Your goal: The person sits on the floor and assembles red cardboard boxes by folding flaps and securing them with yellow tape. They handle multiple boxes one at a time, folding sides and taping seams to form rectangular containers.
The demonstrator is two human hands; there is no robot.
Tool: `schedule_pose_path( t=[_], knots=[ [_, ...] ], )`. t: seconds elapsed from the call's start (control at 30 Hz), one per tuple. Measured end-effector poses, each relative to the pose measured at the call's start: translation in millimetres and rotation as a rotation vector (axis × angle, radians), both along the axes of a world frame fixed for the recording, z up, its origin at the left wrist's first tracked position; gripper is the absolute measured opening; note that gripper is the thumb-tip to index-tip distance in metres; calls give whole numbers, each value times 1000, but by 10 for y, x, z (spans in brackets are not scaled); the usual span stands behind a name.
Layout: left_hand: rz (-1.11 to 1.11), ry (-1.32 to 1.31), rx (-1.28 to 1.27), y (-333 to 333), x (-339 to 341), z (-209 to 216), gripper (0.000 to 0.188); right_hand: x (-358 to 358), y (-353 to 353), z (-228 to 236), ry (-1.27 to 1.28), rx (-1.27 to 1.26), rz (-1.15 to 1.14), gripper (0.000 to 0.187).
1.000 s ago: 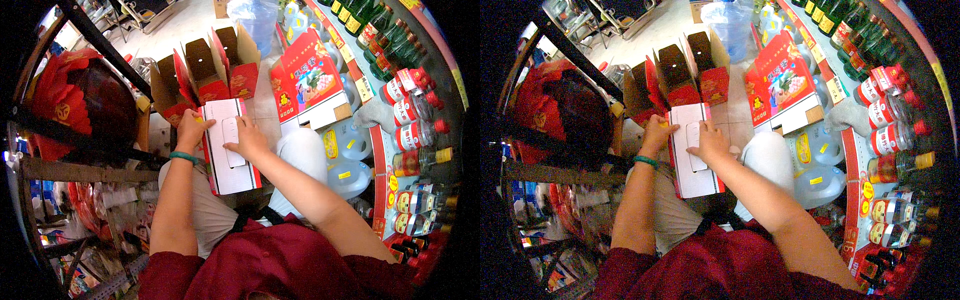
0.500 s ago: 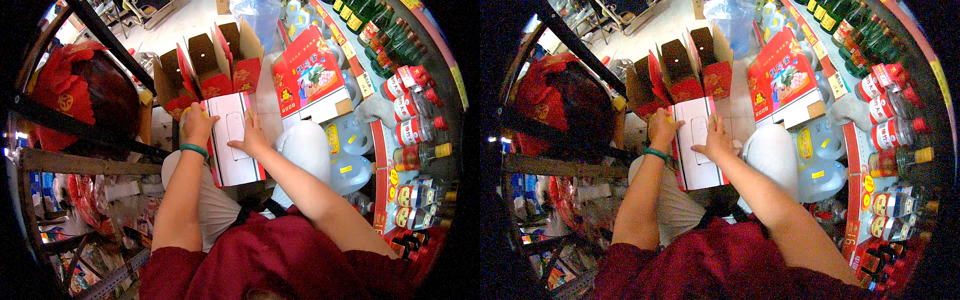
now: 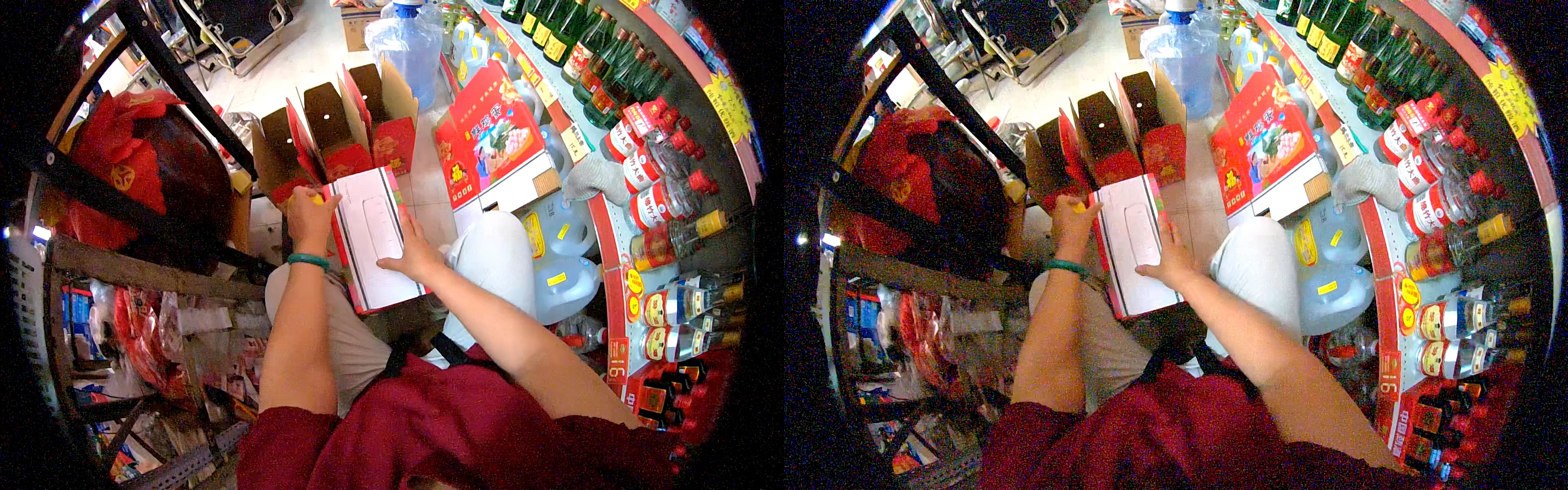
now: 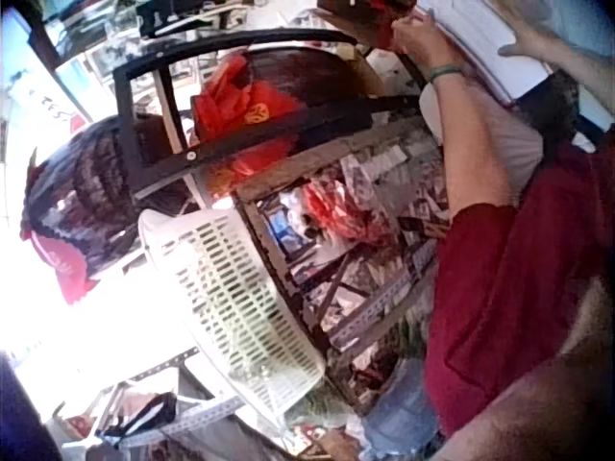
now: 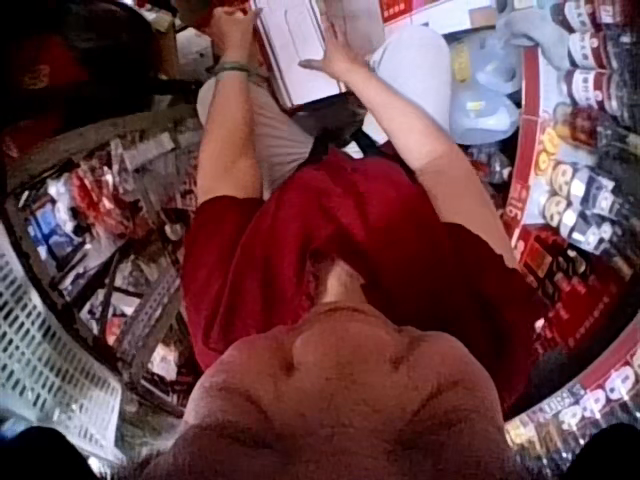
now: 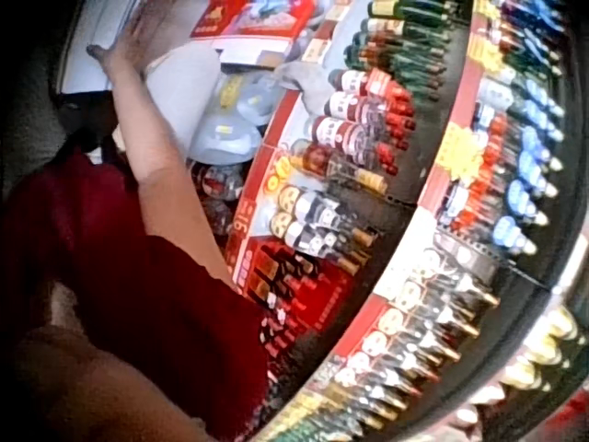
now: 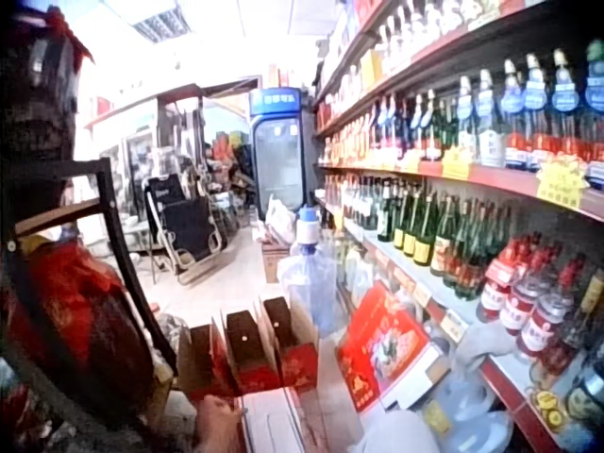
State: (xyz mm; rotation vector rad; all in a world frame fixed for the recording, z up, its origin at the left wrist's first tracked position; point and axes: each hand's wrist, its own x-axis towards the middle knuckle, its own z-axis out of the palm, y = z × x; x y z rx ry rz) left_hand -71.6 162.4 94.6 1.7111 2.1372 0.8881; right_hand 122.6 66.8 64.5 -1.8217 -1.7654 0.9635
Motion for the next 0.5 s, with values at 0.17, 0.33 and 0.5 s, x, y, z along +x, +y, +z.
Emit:
schedule_pose_path(
  t=[0.17, 0.33, 0.5],
  knots=[
    [62, -62, 8, 145, -463, -366, 54, 365, 371, 130, 41, 42, 303, 113],
    [-83, -191, -122, 219, -487, -442, 56, 635, 582, 310, -88, 67, 619, 110],
    [-154, -242, -168, 330, -626, -638, 58, 677, 618, 398, -68, 92, 556, 108]
  ],
)
